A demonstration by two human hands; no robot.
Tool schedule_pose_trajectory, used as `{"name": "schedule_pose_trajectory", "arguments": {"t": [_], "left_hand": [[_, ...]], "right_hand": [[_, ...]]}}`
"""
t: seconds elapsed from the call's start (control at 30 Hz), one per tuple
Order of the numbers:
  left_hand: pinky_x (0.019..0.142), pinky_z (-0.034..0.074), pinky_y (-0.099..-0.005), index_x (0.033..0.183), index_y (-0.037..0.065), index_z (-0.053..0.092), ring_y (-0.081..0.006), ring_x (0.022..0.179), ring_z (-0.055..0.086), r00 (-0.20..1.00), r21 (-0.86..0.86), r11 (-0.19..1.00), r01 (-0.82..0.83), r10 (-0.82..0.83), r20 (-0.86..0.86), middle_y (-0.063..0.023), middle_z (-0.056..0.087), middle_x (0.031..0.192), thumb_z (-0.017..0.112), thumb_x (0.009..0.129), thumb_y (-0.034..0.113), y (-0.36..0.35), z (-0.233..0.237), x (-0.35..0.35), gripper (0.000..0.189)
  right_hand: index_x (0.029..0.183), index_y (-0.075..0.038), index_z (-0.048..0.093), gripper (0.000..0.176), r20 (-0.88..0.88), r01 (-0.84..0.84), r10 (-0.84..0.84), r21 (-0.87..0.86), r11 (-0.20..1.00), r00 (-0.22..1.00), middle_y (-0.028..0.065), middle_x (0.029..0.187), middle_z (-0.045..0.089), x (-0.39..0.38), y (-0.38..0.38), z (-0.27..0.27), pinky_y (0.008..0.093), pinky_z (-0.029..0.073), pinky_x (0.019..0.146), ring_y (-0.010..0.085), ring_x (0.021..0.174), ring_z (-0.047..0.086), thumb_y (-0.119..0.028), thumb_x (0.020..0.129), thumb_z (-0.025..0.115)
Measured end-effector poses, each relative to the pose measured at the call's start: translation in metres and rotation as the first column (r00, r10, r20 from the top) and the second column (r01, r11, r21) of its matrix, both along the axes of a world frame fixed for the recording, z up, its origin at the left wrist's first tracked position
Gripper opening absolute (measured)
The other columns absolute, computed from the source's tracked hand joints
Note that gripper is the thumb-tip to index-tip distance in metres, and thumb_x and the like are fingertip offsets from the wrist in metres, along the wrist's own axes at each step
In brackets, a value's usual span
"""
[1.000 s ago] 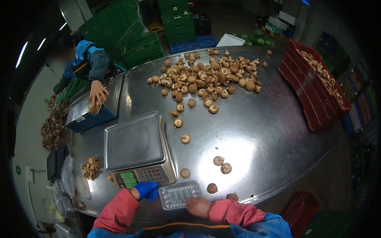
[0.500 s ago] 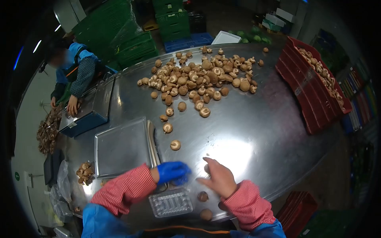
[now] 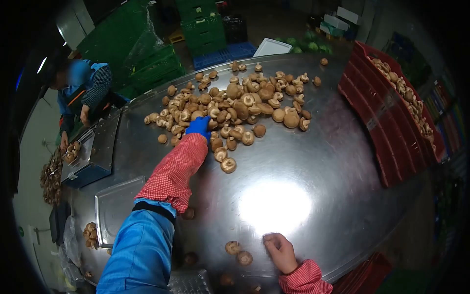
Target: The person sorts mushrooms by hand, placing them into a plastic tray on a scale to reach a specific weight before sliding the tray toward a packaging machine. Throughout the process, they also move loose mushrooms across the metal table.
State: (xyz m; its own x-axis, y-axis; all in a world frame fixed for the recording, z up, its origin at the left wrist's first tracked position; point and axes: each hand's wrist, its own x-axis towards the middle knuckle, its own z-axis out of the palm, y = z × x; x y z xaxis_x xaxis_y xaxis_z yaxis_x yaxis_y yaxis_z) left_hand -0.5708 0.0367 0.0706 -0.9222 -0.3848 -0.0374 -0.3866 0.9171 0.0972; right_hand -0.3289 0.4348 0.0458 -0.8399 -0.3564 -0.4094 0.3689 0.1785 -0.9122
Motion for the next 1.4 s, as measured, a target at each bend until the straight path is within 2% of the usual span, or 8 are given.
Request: {"name": "schedule_pose_trajectory", "arguments": {"t": [0.23, 0.37, 0.57, 0.87, 0.97, 1.07, 1.23, 1.4], "left_hand": [[0.081, 0.049, -0.0369, 0.103, 0.008, 0.061, -0.0266, 0.094, 0.061, 0.950, 0.482, 0.873, -0.073, 0.208, -0.232, -0.0133, 0.061, 0.102, 0.069, 0.078, 0.018, 0.006, 0.010, 0.050, 0.027], [0.073, 0.048, -0.0326, 0.100, 0.007, 0.054, -0.0220, 0.087, 0.057, 0.713, 0.226, 0.953, 0.200, 0.017, -0.701, -0.0082, 0.054, 0.095, 0.071, 0.073, 0.010, 0.007, 0.062, 0.171, 0.032], [0.077, 0.047, -0.0372, 0.094, 0.005, 0.053, -0.0292, 0.087, 0.056, 0.467, 0.197, 0.882, -0.428, 0.402, -0.787, -0.0125, 0.052, 0.093, 0.068, 0.073, 0.009, -0.075, 0.087, 0.435, 0.027], [0.085, 0.047, -0.0406, 0.105, 0.010, 0.060, -0.0332, 0.097, 0.058, 0.139, -0.055, 0.151, -0.987, 0.974, 0.177, -0.0162, 0.058, 0.106, 0.071, 0.071, 0.021, -0.092, 0.012, 0.712, 0.037], [0.087, 0.047, -0.0397, 0.115, 0.009, 0.058, -0.0334, 0.101, 0.057, 0.265, -0.082, 0.252, -0.964, 0.924, -0.274, -0.0171, 0.058, 0.112, 0.069, 0.073, 0.018, -0.082, 0.001, 0.695, 0.044], [0.091, 0.045, -0.0383, 0.120, 0.003, 0.052, -0.0310, 0.104, 0.056, 0.533, 0.098, 0.742, -0.663, 0.560, -0.634, -0.0162, 0.058, 0.111, 0.067, 0.076, 0.010, -0.075, 0.032, 0.597, 0.047], [0.096, 0.042, -0.0378, 0.131, 0.003, 0.043, -0.0294, 0.113, 0.052, 0.835, 0.384, 0.905, 0.183, 0.063, -0.547, -0.0170, 0.052, 0.120, 0.074, 0.074, 0.013, 0.008, 0.124, 0.361, 0.065], [0.105, 0.036, -0.0391, 0.145, 0.002, 0.021, -0.0340, 0.125, 0.044, 0.997, 0.371, 0.925, 0.081, -0.075, -0.032, -0.0214, 0.044, 0.135, 0.086, 0.059, 0.039, -0.008, 0.036, 0.194, 0.114]], "right_hand": [[0.102, 0.001, 0.060, 0.014, 0.049, -0.003, 0.001, 0.041, 0.999, 0.999, 0.0013, 0.083, 0.062, -0.002, -0.005, 0.002, 0.0184, 0.043, 0.062, 0.0045, 0.070, 0.053, -0.004, 0.088, 0.060], [0.100, 0.001, 0.060, 0.014, -0.096, -0.072, 0.077, 0.055, 0.996, 0.992, 0.0034, 0.085, 0.062, 0.008, -0.017, 0.015, 0.0204, 0.044, 0.066, 0.0061, 0.074, 0.054, -0.009, 0.090, 0.058], [0.097, 0.000, 0.057, 0.012, -0.083, -0.064, 0.061, -0.033, 0.997, 0.995, 0.0026, 0.085, 0.060, 0.028, -0.026, 0.024, 0.0236, 0.044, 0.070, 0.0085, 0.078, 0.053, -0.011, 0.092, 0.055], [0.096, -0.006, 0.054, 0.009, -0.145, -0.110, 0.101, -0.056, 0.992, 0.984, -0.0050, 0.070, 0.046, 0.029, -0.036, 0.031, 0.0186, 0.029, 0.045, 0.0019, 0.054, 0.039, -0.014, 0.095, 0.052], [0.097, -0.003, 0.054, 0.010, -0.223, -0.128, 0.120, -0.022, 0.992, 0.967, -0.0017, 0.078, 0.049, 0.012, -0.034, 0.027, 0.0209, 0.036, 0.056, 0.0054, 0.065, 0.043, -0.012, 0.095, 0.050], [0.099, 0.000, 0.053, 0.011, -0.104, 0.063, -0.073, -0.097, 0.993, 0.992, 0.0018, 0.088, 0.052, -0.018, -0.029, 0.029, 0.0244, 0.041, 0.071, 0.0097, 0.079, 0.047, -0.009, 0.094, 0.048], [0.098, -0.004, 0.049, 0.013, -0.208, 0.201, -0.197, 0.003, 0.979, 0.958, 0.0010, 0.065, 0.046, -0.118, -0.034, 0.034, 0.0230, 0.035, 0.039, 0.0080, 0.048, 0.042, -0.017, 0.096, 0.048], [0.104, 0.001, 0.055, 0.023, -0.557, 0.275, -0.051, 0.325, 0.905, 0.829, 0.0173, 0.080, 0.061, -0.256, -0.013, -0.039, 0.0381, 0.049, 0.060, 0.0297, 0.067, 0.061, -0.018, 0.092, 0.048]]}}
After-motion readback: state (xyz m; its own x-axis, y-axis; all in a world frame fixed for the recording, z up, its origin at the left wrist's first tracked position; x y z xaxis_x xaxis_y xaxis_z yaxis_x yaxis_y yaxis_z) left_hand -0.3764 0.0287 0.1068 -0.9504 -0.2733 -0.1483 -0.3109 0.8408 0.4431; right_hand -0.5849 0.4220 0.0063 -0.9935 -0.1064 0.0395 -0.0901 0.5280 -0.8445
